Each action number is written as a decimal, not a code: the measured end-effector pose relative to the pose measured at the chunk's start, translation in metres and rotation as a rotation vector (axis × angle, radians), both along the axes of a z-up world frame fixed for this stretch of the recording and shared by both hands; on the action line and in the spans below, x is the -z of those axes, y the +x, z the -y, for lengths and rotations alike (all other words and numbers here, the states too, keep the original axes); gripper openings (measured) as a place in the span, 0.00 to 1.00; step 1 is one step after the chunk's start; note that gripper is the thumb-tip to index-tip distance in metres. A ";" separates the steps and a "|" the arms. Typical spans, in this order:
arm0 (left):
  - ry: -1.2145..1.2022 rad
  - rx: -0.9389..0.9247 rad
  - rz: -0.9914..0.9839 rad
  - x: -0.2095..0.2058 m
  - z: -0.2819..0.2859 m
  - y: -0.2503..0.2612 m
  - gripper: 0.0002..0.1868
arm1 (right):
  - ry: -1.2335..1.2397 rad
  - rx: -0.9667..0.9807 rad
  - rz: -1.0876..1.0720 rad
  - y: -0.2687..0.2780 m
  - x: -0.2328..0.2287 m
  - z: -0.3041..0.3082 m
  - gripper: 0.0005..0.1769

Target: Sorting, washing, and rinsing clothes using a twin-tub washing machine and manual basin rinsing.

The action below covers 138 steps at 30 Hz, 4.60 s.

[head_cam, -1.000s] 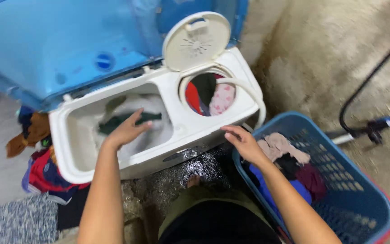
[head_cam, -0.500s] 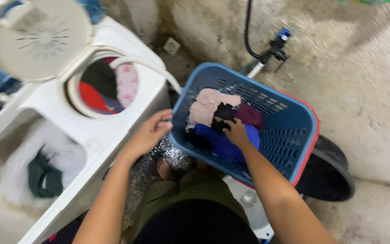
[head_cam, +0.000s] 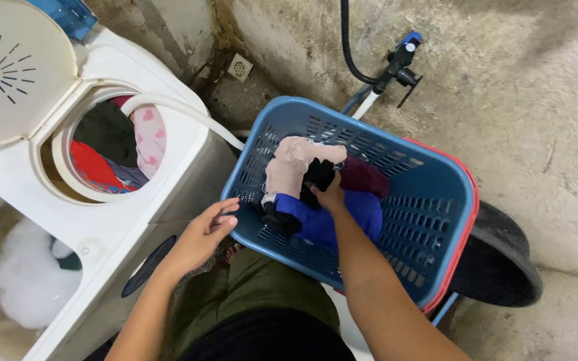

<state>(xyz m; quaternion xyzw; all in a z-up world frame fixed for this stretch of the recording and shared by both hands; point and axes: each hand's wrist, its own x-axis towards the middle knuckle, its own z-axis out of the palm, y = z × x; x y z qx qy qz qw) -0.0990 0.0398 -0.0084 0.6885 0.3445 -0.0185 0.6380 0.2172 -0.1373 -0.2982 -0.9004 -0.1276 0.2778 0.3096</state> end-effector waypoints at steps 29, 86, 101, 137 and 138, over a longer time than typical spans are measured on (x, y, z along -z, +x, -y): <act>0.179 0.029 0.106 -0.033 -0.069 0.010 0.30 | 0.473 -0.644 0.001 -0.012 -0.061 -0.093 0.11; 0.259 -0.471 0.407 -0.017 -0.149 -0.150 0.28 | 0.263 -0.346 0.512 -0.050 -0.156 -0.039 0.16; 0.165 0.223 0.142 -0.021 -0.016 0.059 0.25 | -0.061 -0.166 0.408 0.005 -0.051 0.089 0.33; 0.428 0.140 0.295 -0.057 0.016 0.075 0.54 | 0.546 -0.096 -0.350 -0.046 -0.306 -0.005 0.19; 0.429 0.164 0.365 -0.063 0.015 0.076 0.55 | 0.562 -0.201 -0.379 -0.053 -0.330 -0.011 0.19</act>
